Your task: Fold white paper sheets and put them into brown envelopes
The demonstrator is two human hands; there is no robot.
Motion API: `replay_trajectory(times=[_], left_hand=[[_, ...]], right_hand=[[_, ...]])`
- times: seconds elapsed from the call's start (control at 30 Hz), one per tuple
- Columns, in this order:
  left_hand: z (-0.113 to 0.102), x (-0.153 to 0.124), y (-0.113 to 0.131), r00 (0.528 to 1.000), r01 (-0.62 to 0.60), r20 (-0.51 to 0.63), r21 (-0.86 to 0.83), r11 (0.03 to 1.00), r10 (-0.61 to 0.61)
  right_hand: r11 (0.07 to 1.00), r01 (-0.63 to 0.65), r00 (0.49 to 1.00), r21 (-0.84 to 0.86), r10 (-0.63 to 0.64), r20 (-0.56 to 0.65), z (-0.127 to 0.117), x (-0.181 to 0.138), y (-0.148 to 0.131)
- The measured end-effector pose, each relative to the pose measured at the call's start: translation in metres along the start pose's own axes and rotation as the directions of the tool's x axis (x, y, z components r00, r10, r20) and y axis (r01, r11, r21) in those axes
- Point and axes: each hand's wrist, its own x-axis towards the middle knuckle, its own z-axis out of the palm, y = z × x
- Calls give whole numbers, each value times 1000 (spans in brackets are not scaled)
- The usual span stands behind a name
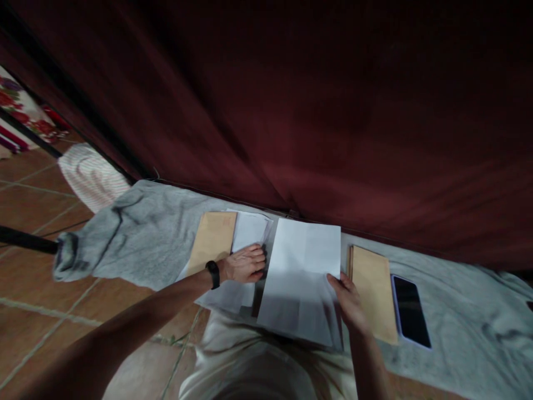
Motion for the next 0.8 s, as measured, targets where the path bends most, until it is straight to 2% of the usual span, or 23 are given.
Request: replay_trajectory(times=[0.07,0.2,0.3,0.37,0.47,0.6,0.7,0.8], left_hand=[[-1,-3,2,1000,11,-6,1,1000,-11],[-8,-11,1,999,29,-28,25,999,-29],[-12,-11,4,997,47,-65,6,999,-47],[-8,-8,11,990,97,-98,-38,995,-101],[8,1,33,958,220,-160,-118,968,-237],[35,15,77,878,383,-200,-253,888,-435],[46,22,100,856,410,-185,-324,853,-482],[52,22,107,864,415,-157,-314,854,-478]], right_hand=[[1000,-25,1000,-5,25,9,9,5,9],[990,89,996,-108,-87,21,22,16,26],[981,121,991,-154,-128,-34,25,18,33],[970,135,984,-201,-155,-87,24,17,34],[933,167,964,-318,-223,-148,23,12,33],[896,210,944,-392,-290,-157,25,10,34],[874,198,932,-443,-308,-191,29,14,38],[848,213,921,-485,-340,-191,30,18,42]])
